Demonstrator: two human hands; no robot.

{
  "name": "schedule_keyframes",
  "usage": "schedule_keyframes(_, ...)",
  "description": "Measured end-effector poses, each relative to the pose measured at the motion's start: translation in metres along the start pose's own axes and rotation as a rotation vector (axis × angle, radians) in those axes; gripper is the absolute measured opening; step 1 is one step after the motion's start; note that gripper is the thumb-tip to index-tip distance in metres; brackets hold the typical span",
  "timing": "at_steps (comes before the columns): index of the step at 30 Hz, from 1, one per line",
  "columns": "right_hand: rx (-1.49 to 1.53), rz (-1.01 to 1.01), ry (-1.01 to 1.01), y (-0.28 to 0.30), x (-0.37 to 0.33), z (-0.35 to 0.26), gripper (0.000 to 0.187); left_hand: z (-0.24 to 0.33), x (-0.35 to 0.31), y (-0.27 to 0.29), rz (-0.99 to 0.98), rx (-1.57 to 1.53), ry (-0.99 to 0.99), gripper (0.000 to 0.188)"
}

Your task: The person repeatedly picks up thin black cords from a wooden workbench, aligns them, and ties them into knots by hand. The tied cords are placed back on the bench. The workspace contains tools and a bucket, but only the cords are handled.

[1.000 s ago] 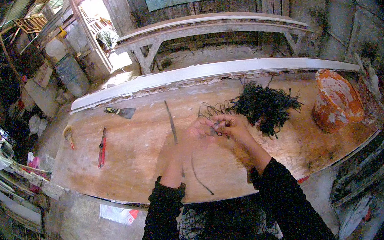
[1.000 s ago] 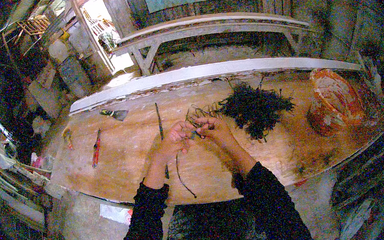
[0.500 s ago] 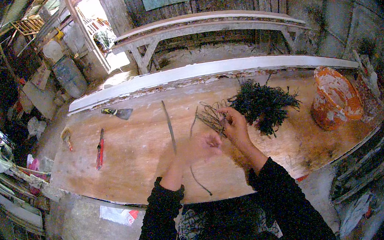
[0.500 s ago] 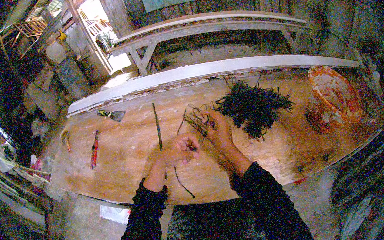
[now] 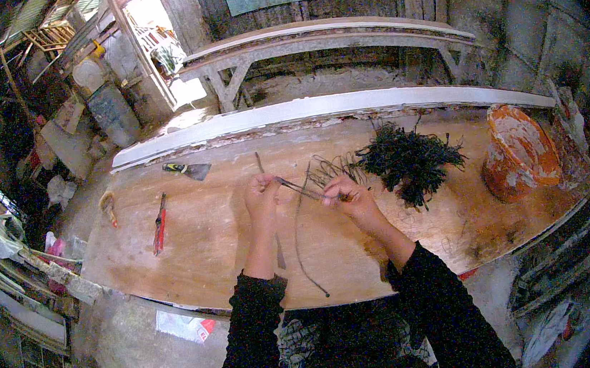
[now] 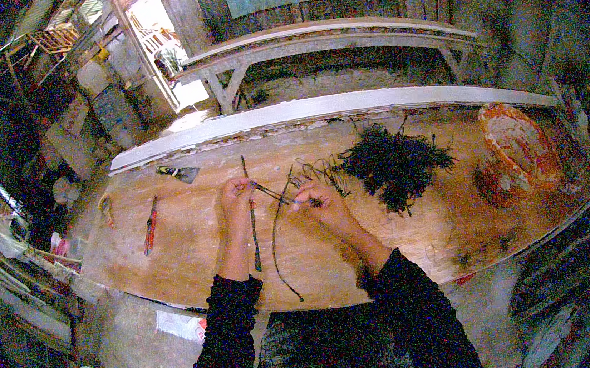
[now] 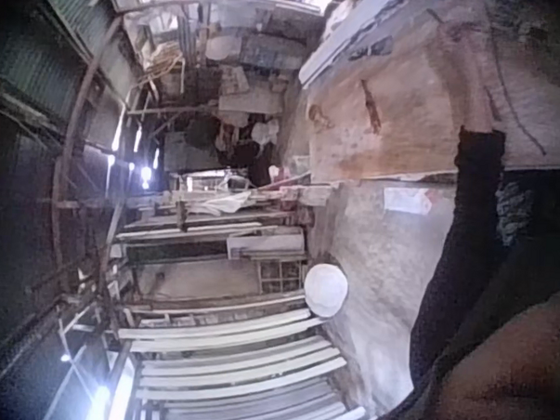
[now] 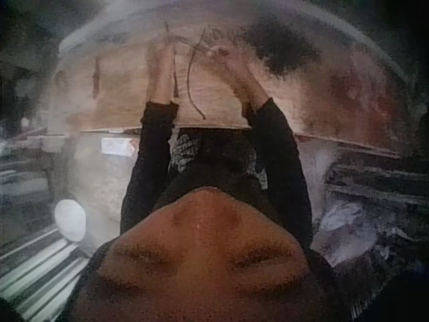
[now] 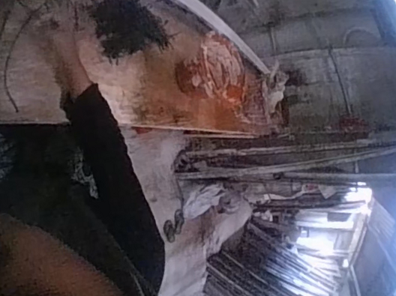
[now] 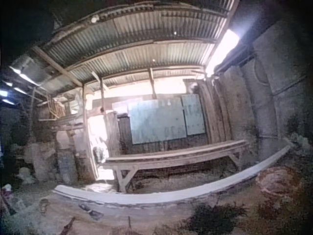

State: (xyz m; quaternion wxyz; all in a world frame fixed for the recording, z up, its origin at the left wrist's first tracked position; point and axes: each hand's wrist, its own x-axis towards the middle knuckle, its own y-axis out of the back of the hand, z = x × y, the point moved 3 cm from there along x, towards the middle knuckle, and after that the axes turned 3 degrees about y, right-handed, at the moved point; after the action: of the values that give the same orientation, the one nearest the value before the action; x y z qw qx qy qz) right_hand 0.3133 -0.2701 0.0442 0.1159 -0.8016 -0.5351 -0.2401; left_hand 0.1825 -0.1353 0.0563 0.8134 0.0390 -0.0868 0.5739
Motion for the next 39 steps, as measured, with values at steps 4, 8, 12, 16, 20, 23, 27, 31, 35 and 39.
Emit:
schedule_keyframes(4,0.414,-0.246,-0.317,-0.026,-0.008,-0.022,0.017,-0.011,0.004,0.005,-0.062,0.050,0.109,0.009)
schedule_keyframes(8,0.257,-0.323,-0.104,-0.026,-0.007,-0.023,0.016,-0.021,0.003,0.001,-0.079,0.050,0.142,0.014)
schedule_keyframes(12,0.328,-0.228,-0.275,-0.016,-0.005,-0.013,0.009,-0.032,0.007,0.001,-0.137,0.036,0.072,0.009)
schedule_keyframes(16,0.368,-0.073,-0.201,-0.004,0.002,-0.007,0.006,-0.012,-0.005,-0.013,-0.271,0.153,0.094,0.015)
schedule_keyframes(20,0.274,0.166,-0.256,0.007,0.006,-0.001,0.007,0.011,-0.026,-0.029,-0.538,0.283,0.051,0.018)
schedule_keyframes(23,0.013,0.271,-0.221,0.013,0.006,-0.003,0.006,0.002,-0.037,-0.038,-0.868,0.239,-0.026,0.019)
schedule_keyframes(27,-0.293,0.448,0.017,0.038,0.007,0.043,0.006,-0.021,-0.060,-0.054,-1.275,0.366,0.081,0.016)
schedule_keyframes(31,-0.301,0.491,-0.071,0.034,0.008,0.027,0.004,-0.003,-0.051,-0.043,-1.128,0.185,0.166,0.015)
schedule_keyframes(35,-0.360,0.460,-0.106,0.035,0.008,0.020,0.006,0.005,-0.046,-0.038,-1.002,0.101,0.074,0.013)
schedule_keyframes(39,-0.339,0.531,-0.072,0.038,0.005,0.015,0.008,-0.002,-0.028,-0.028,-0.618,0.072,0.111,0.011)
